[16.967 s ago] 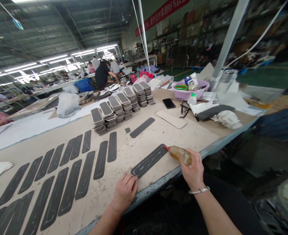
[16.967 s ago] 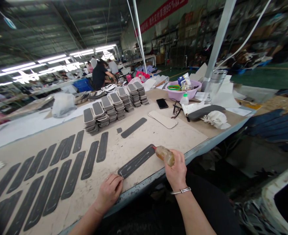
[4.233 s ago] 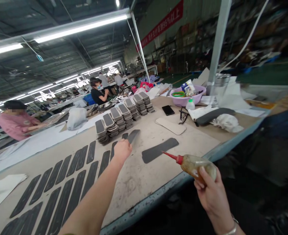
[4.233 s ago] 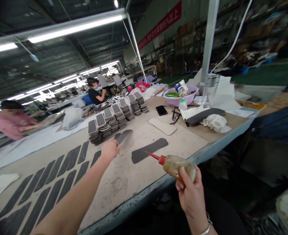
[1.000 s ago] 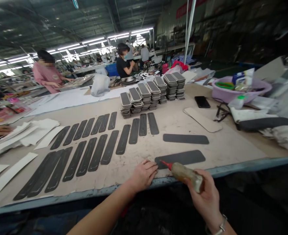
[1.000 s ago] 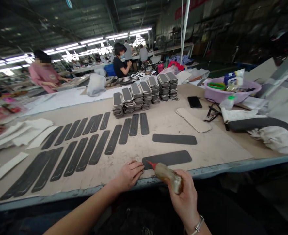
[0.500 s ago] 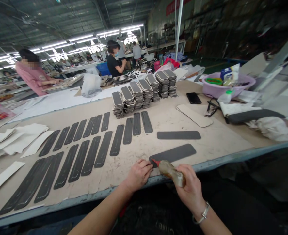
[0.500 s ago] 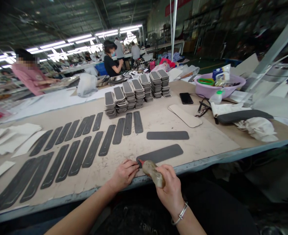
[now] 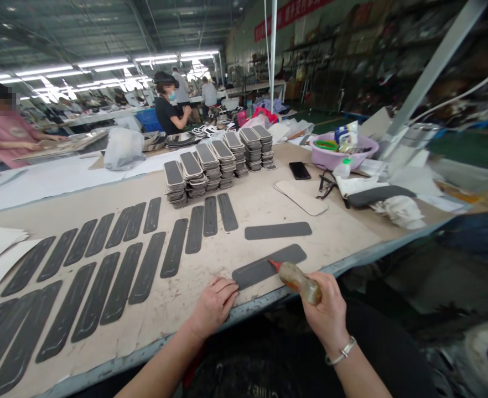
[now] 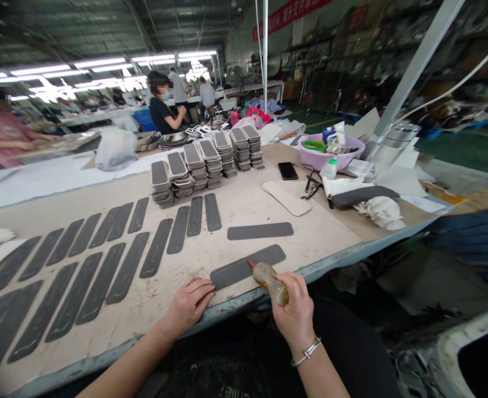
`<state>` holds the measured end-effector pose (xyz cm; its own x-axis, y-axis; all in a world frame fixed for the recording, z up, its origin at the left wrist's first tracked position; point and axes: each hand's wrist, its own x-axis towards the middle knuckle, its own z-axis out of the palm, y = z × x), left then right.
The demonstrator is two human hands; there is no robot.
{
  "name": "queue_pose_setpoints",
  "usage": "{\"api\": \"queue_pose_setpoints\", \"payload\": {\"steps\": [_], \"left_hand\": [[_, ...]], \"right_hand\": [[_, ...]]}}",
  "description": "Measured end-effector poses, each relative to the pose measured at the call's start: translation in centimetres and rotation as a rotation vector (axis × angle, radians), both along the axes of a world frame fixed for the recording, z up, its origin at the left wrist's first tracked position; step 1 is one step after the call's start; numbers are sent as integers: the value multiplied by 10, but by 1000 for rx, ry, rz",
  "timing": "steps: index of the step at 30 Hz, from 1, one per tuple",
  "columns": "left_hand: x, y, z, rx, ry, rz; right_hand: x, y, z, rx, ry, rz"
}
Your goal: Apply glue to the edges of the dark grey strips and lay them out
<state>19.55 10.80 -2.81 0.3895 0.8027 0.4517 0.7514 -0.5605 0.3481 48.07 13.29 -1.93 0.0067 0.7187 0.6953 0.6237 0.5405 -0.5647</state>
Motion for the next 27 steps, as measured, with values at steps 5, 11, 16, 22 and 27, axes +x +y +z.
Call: {"api": "queue_pose_setpoints", "payload": {"steps": [5, 11, 16, 22, 27], "left_hand": [[-2, 1, -3, 4, 4, -9], [-2, 1, -4, 14, 17, -9], [-1, 1, -3, -1, -4, -3], [1, 0, 0, 15, -10, 5], [3, 1, 0, 0, -5, 12]], "right_hand": [[16, 9, 4, 38, -50, -161], [29, 17, 4, 51, -116, -350], [30, 16, 5, 91, -156, -397], [6, 1, 6, 24, 33, -166], [-27, -9, 4, -41, 86, 159]]}}
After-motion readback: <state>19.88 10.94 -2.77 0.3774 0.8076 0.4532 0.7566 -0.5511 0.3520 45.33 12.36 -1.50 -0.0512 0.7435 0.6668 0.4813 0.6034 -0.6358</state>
